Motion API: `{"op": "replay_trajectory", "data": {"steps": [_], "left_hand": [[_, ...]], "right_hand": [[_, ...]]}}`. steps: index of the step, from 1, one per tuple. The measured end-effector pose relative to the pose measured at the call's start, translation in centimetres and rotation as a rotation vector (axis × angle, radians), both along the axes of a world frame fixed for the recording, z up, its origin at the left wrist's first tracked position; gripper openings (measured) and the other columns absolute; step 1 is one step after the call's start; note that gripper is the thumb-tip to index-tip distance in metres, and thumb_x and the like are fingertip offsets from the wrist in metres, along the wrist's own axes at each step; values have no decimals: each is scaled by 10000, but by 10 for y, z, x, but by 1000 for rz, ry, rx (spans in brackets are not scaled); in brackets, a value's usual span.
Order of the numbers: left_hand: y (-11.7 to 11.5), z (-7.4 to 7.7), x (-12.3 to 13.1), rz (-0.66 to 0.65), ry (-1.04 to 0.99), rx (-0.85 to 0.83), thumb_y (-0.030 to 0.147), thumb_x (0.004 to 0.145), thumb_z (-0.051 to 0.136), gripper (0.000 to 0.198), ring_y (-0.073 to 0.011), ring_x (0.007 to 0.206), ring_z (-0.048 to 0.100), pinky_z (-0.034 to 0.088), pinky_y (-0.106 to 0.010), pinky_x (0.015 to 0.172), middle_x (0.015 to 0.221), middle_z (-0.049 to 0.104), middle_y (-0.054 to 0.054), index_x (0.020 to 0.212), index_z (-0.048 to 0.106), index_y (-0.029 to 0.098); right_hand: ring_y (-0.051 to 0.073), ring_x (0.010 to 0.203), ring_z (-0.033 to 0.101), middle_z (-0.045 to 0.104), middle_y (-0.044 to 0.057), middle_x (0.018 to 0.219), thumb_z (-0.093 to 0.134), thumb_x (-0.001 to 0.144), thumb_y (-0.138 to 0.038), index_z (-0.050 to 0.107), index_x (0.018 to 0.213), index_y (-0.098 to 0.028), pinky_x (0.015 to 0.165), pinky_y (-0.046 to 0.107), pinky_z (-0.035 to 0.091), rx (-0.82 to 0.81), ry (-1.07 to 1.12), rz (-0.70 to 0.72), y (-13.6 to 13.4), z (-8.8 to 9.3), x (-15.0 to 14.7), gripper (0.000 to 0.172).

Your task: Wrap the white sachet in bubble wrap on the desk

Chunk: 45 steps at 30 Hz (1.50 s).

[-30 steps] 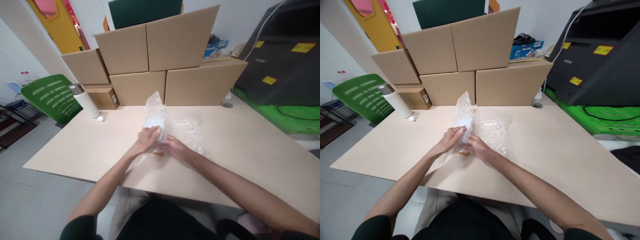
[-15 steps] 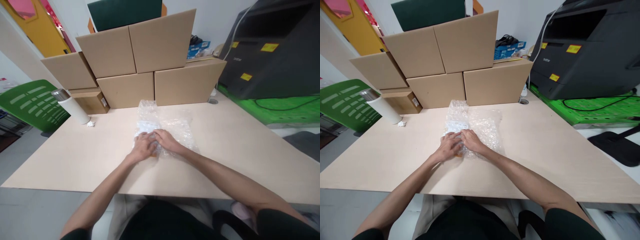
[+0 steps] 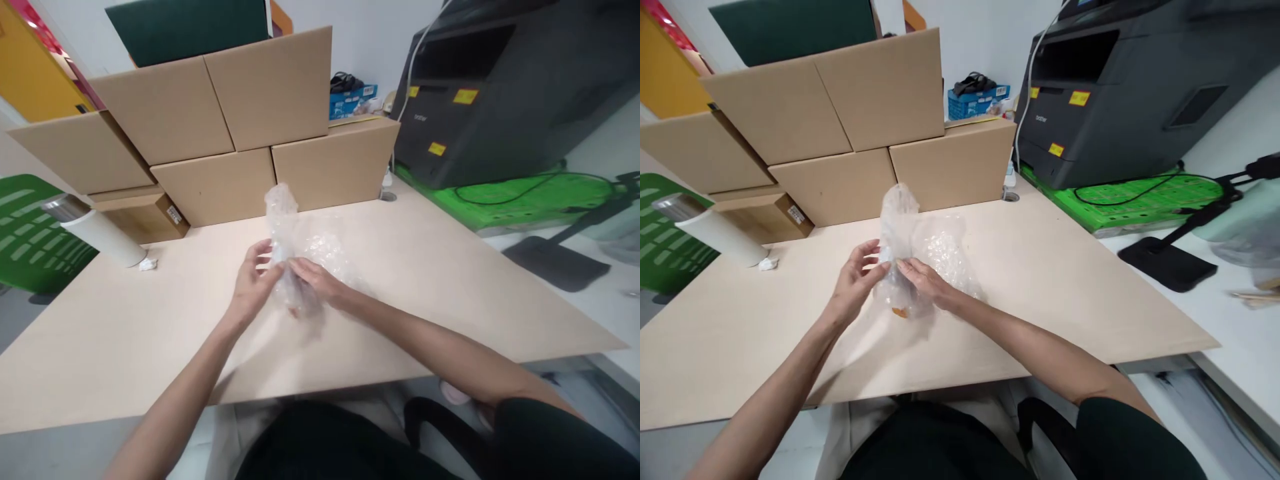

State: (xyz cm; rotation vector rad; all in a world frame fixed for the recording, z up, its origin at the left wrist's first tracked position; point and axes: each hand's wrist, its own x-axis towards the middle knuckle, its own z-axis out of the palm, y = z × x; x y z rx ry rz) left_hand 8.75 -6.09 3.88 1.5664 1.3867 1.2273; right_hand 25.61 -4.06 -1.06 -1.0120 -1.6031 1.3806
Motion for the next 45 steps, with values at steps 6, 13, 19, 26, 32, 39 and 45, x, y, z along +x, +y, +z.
{"op": "replay_trajectory", "data": {"steps": [6, 13, 19, 26, 32, 39, 45], "left_hand": [[12, -20, 68, -196, 259, 105, 442, 884, 573, 455, -282, 1271, 491, 389, -440, 1058, 1351, 549, -115, 1286, 577, 228], [16, -54, 110, -238, 698, 34, 512, 955, 478, 486, -346, 1337, 396, 318, -531, 1072, 1450, 476, -121, 1367, 574, 274], [19, -63, 107, -277, 672, 63, 516, 975, 417, 517, -343, 1343, 389, 314, -545, 1079, 1436, 514, -133, 1384, 523, 218], [26, -46, 78, -378, 444, 73, 485, 984, 395, 467, -278, 1293, 505, 344, -489, 1106, 1381, 587, -111, 1340, 528, 214], [45, -12, 28, -220, 588, 187, 514, 943, 495, 490, -363, 1532, 74, -17, -642, 1178, 1627, 312, -35, 1379, 554, 298], [34, -4, -19, -683, -269, -258, 599, 821, 659, 605, -318, 1200, 600, 523, -399, 952, 1310, 634, -121, 1312, 606, 249], [42, -47, 2, -60, -515, -343, 286, 696, 821, 784, -166, 764, 664, 554, -304, 719, 995, 658, -64, 1358, 409, 208]], "right_hand": [[217, 848, 645, 688, 57, 876, 512, 881, -537, 670, 905, -201, 795, 364, 520, -118, 102, -119, -11, 2, 55, 372], [244, 1022, 608, 682, 87, 1061, 568, 807, -358, 678, 925, -206, 926, 389, 464, 159, -316, -497, 5, -7, 112, 222], [165, 751, 599, 640, -5, 738, 685, 763, -409, 609, 798, -180, 692, 265, 474, -166, 5, -463, 35, -9, 85, 244], [150, 573, 585, 630, 7, 594, 792, 619, -162, 614, 690, -151, 578, 270, 474, -362, 263, -387, 47, 4, 67, 192], [189, 681, 683, 742, 50, 780, 876, 591, -243, 715, 905, -144, 679, 320, 547, -388, 413, -80, 4, 18, 71, 367], [145, 643, 661, 728, 4, 747, 911, 549, -321, 717, 843, -174, 624, 265, 519, -274, 520, -172, -4, 36, 66, 382], [203, 693, 643, 681, 24, 770, 821, 629, -435, 630, 845, -178, 671, 351, 533, -273, 300, -448, 31, 3, 35, 386]]}}
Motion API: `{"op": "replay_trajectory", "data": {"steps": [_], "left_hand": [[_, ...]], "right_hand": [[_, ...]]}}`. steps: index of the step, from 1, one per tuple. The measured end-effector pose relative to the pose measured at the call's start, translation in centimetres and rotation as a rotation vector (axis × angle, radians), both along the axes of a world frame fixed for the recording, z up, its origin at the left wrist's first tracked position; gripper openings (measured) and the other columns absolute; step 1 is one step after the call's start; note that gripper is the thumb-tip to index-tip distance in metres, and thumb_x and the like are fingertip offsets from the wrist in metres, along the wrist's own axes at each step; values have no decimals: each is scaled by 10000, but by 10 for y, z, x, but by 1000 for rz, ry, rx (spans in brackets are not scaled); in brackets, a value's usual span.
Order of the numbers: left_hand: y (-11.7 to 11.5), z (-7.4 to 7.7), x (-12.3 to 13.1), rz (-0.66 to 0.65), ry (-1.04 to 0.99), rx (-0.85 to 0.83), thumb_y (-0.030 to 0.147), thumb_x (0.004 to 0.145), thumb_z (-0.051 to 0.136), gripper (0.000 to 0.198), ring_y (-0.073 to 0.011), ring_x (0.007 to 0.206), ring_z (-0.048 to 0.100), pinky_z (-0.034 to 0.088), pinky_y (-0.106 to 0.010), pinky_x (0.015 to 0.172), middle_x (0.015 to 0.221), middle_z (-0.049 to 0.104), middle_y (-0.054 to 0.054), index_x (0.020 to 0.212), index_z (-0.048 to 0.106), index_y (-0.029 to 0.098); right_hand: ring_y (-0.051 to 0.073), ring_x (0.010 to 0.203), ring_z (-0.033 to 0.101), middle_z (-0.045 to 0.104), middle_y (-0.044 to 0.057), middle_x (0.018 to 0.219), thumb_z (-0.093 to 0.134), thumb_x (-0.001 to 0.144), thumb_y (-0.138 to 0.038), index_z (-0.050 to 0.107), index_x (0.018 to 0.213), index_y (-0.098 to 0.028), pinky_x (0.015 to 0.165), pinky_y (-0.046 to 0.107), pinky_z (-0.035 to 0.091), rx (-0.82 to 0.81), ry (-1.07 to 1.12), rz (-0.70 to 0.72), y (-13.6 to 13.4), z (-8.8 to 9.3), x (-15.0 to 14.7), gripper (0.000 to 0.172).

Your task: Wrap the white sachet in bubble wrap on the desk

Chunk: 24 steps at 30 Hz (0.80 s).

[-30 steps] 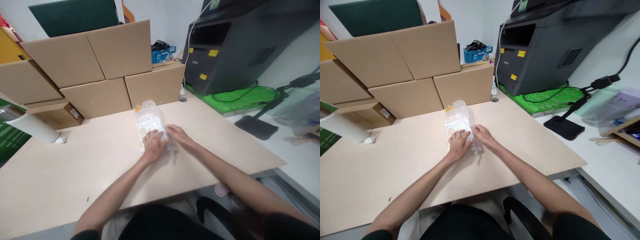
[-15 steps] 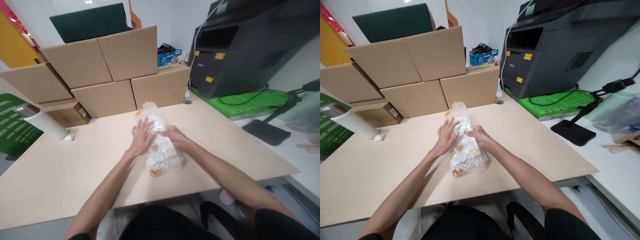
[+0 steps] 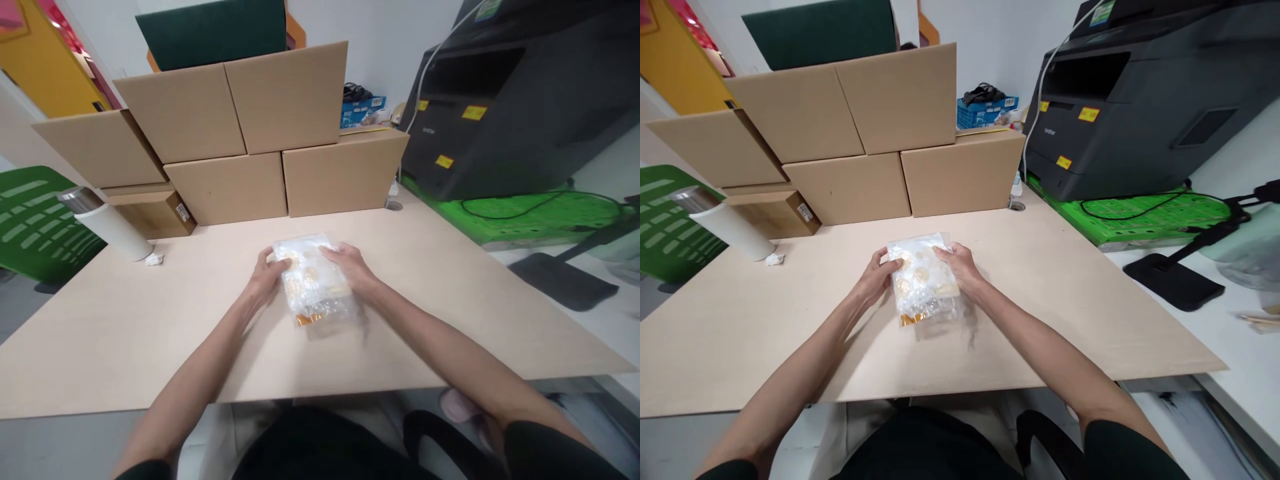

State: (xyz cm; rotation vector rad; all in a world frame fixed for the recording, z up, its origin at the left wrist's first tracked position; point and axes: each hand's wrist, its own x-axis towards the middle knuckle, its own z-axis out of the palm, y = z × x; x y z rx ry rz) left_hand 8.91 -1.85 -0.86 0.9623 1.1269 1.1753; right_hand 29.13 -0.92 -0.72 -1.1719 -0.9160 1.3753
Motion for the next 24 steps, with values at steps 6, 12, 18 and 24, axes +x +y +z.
{"op": "replay_trajectory", "data": {"steps": [6, 12, 18, 24], "left_hand": [[22, -31, 3, 151, 498, 195, 367, 856, 616, 509, -177, 865, 659, 554, -368, 809, 1232, 536, -113, 1331, 485, 240], [13, -12, -19, -253, 1122, 297, 662, 770, 635, 894, -426, 1512, 129, 158, -582, 1192, 1661, 105, -174, 1497, 405, 197], [19, 4, -35, -697, 1313, 247, 761, 633, 691, 1321, -392, 1517, -129, -29, -585, 1204, 1653, -152, -145, 1603, -18, 212], [17, -8, -32, -633, 1252, 318, 592, 605, 771, 1289, -401, 1527, -44, -84, -564, 1201, 1666, -57, -167, 1602, 57, 195]], "right_hand": [[359, 1267, 493, 555, 200, 1347, 660, 781, -402, 573, 1255, -140, 1059, 541, 407, 422, -850, -200, 21, -32, -6, 548], [346, 1459, 321, 474, 128, 1517, 516, 898, -573, 567, 1373, -198, 1189, 561, 259, 594, -1146, 291, 17, -32, 24, 607], [378, 1533, 32, 66, 165, 1671, 622, 728, -783, 172, 1598, -149, 1220, 557, 174, 484, -1203, 780, 17, -13, 53, 1167], [387, 1532, 19, 44, 111, 1684, 663, 770, -674, 67, 1610, -237, 1217, 583, 160, 535, -1224, 772, 16, -30, 57, 1119]]}}
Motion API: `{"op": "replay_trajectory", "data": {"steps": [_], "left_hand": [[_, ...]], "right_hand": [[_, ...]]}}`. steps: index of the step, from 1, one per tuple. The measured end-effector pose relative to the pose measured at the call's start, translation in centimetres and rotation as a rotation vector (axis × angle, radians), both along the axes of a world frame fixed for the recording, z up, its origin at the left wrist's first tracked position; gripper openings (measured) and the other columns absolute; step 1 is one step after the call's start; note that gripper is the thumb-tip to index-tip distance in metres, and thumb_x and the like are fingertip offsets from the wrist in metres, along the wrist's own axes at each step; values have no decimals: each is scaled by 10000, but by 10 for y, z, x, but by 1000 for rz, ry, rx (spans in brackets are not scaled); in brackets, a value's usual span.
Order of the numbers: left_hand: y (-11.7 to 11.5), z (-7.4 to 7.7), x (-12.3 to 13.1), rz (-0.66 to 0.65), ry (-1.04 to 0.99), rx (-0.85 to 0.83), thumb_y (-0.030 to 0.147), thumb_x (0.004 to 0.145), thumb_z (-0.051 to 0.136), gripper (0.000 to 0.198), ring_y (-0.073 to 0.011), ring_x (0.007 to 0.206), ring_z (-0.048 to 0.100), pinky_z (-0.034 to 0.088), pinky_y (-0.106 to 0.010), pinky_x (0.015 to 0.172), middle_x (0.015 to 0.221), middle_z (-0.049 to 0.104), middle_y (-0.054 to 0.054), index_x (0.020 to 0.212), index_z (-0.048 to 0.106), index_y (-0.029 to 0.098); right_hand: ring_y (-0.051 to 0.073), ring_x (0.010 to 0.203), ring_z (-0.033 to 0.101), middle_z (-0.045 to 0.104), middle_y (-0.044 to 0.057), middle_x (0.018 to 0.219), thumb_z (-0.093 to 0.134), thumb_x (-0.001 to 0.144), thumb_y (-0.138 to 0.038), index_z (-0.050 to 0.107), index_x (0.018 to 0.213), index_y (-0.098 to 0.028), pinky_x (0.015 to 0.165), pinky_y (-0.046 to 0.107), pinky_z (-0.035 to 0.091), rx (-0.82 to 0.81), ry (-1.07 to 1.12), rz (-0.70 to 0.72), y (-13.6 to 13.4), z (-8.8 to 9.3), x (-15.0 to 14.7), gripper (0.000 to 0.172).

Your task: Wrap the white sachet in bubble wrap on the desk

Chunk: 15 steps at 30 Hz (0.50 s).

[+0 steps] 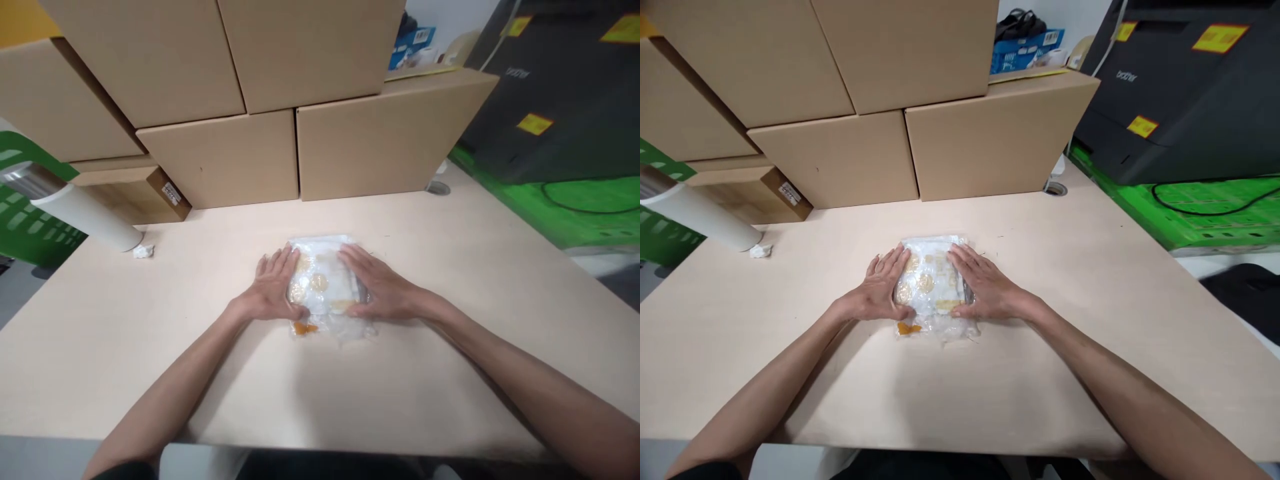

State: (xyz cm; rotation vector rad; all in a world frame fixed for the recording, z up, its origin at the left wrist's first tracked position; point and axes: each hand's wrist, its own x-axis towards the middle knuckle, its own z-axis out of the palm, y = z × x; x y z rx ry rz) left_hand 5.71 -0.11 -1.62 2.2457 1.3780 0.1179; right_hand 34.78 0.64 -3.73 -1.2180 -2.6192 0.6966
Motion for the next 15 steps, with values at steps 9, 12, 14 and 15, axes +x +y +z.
{"op": "replay_trajectory", "data": {"steps": [9, 12, 14, 15], "left_hand": [[-4, -12, 5, 111, -168, 41, 430, 536, 840, 1187, -436, 1520, 58, -49, -588, 1200, 1667, 110, -164, 1554, 259, 241], [-13, -3, 6, 163, -129, 87, 418, 560, 843, 1182, -450, 1517, 15, -41, -622, 1186, 1673, 67, -161, 1562, 237, 255], [-23, 8, 10, 133, -93, 171, 435, 647, 811, 1101, -440, 1519, -26, -51, -643, 1173, 1677, 37, -152, 1567, 232, 266], [-29, 13, 13, 93, -83, 216, 461, 709, 775, 1030, -429, 1521, -42, -57, -650, 1167, 1678, 31, -147, 1568, 238, 273]], "right_hand": [[388, 1527, 100, 151, 92, 1673, 741, 744, -524, 148, 1600, -283, 1207, 585, 191, 59, 47, -71, -4, -11, -4, 1069], [376, 1533, 61, 140, 118, 1672, 746, 720, -568, 204, 1589, -245, 1213, 584, 155, -6, 80, -96, -3, -6, -5, 1074], [366, 1535, 63, 105, 124, 1677, 746, 697, -626, 248, 1574, -235, 1216, 560, 169, -98, 204, -138, -4, -3, -2, 1082], [358, 1533, 102, 96, 122, 1678, 727, 705, -656, 261, 1569, -244, 1208, 542, 213, -152, 307, -185, -5, -1, 0, 1065]]}}
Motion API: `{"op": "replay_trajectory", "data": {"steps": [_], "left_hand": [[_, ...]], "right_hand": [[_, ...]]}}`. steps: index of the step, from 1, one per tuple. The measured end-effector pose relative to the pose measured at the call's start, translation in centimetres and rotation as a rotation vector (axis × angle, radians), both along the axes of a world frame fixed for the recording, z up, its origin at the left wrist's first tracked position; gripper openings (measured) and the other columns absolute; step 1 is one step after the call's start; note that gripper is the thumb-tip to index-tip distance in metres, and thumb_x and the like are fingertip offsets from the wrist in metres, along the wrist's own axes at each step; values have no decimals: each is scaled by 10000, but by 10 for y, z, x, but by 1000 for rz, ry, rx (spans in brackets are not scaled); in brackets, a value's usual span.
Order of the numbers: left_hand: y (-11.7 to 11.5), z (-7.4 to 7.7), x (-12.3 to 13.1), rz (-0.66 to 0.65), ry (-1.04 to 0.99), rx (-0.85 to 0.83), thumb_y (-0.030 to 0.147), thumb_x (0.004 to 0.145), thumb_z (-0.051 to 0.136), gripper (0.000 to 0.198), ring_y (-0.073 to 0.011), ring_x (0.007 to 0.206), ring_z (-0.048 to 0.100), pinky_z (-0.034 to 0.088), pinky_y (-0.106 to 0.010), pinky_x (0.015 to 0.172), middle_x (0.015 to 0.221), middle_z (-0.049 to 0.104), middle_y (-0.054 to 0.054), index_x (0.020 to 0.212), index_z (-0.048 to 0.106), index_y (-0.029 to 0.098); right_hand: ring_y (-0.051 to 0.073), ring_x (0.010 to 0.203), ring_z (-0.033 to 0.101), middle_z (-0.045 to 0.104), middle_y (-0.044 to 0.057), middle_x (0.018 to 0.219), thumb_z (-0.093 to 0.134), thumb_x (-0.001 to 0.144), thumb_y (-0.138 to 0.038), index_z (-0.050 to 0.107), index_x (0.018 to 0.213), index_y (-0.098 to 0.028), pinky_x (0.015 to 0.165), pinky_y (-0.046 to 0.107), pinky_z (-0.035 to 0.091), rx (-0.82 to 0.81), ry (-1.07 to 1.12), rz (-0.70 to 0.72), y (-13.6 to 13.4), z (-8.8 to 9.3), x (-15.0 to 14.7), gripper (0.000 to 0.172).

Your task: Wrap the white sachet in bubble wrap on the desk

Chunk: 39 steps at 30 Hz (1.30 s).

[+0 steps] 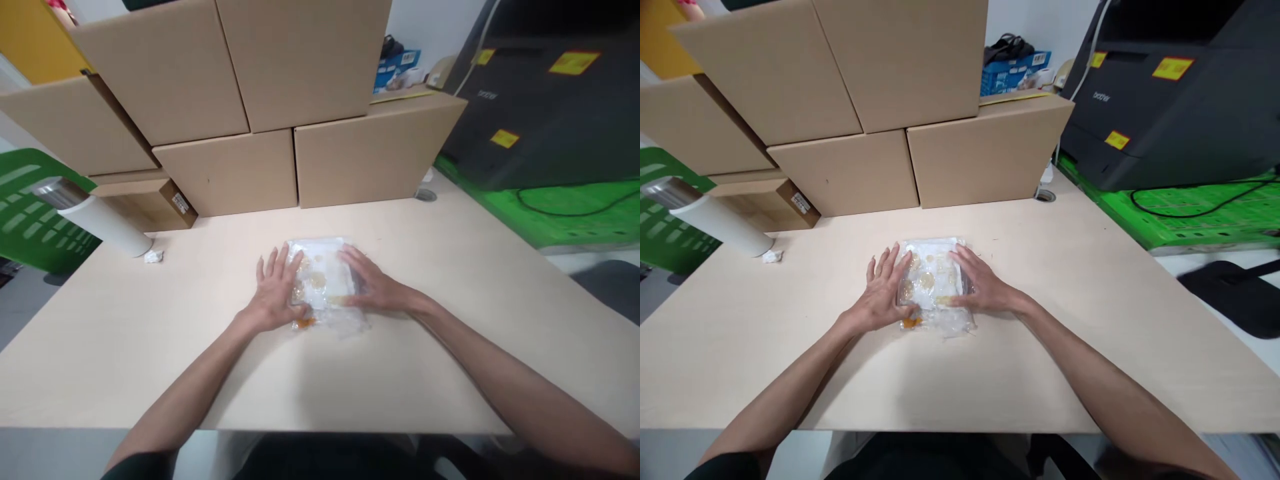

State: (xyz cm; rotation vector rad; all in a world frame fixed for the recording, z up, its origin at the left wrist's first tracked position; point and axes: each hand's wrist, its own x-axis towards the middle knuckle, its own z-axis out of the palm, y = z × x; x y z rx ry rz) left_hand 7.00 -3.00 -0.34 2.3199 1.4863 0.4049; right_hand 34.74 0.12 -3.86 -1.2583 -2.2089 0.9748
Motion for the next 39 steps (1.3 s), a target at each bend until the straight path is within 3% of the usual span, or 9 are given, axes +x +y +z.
{"op": "replay_trajectory", "data": {"steps": [2, 7, 10, 14, 21, 25, 28, 33, 39], "left_hand": [[-12, 7, 9, -101, 17, 65, 565, 785, 704, 937, -422, 1522, -58, -66, -665, 1156, 1677, 38, -145, 1565, 268, 281], [-33, -5, 35, -269, 83, 65, 729, 627, 761, 1111, -484, 1506, 1, -53, -726, 1132, 1663, 131, -161, 1549, 336, 279], [-37, -22, 44, -240, 146, 102, 549, 793, 731, 827, -466, 1507, 90, 29, -743, 1132, 1654, 197, -133, 1516, 404, 317], [-39, -33, 42, -263, 144, 198, 347, 948, 575, 478, -396, 1516, 155, 69, -710, 1159, 1610, 338, -61, 1424, 531, 367], [-43, -27, 35, -271, -14, 206, 343, 1004, 448, 419, -297, 1532, 161, 82, -636, 1199, 1568, 417, -42, 1413, 543, 351], [-49, -20, 40, -292, -217, 157, 425, 1013, 404, 419, -272, 1520, 218, 49, -589, 1223, 1523, 482, -53, 1357, 611, 303], [-49, -6, 36, -135, -560, 113, 483, 1005, 405, 440, -264, 1468, 355, 156, -544, 1232, 1487, 525, -67, 1303, 660, 282], [-43, 15, 4, 477, -1282, 135, 484, 935, 568, 403, -251, 1334, 538, 382, -421, 1158, 1382, 628, -68, 1253, 679, 263], [-55, -4, -42, 822, -1767, -122, 303, 893, 622, 312, -194, 1144, 662, 511, -322, 1031, 1155, 731, -41, 1196, 663, 241]], "right_hand": [[337, 1495, 260, 184, 132, 1658, 665, 756, -687, 289, 1551, -271, 1151, 501, 342, -96, 241, -174, -2, 2, 4, 973], [273, 1030, 653, 632, 143, 1265, 734, 695, -648, 565, 1280, -202, 800, 383, 535, -250, 551, -533, -7, -1, 5, 755], [172, 691, 614, 695, 57, 940, 803, 624, -582, 614, 1156, -190, 591, 304, 472, -351, 596, -537, -7, -3, 1, 687], [123, 523, 485, 629, -16, 655, 833, 594, -520, 617, 1119, -173, 514, 275, 384, -432, 687, -540, -5, -3, 2, 665], [109, 404, 387, 561, -64, 557, 827, 574, -494, 605, 1153, -199, 431, 249, 250, -505, 704, -454, -8, 0, -3, 687], [171, 497, 551, 668, -13, 667, 853, 539, -448, 632, 1088, -249, 466, 283, 386, -502, 752, -405, -13, 3, -14, 625], [238, 659, 664, 737, 45, 812, 872, 521, -448, 663, 999, -247, 556, 325, 486, -492, 801, -461, -12, 7, -16, 559], [254, 736, 685, 730, 66, 826, 904, 468, -467, 688, 912, -222, 674, 372, 538, -416, 833, -566, -7, 10, -12, 551], [212, 935, 653, 696, 45, 1004, 904, 505, -466, 678, 1029, -238, 846, 358, 525, -240, 860, -566, -6, 5, -14, 615]]}}
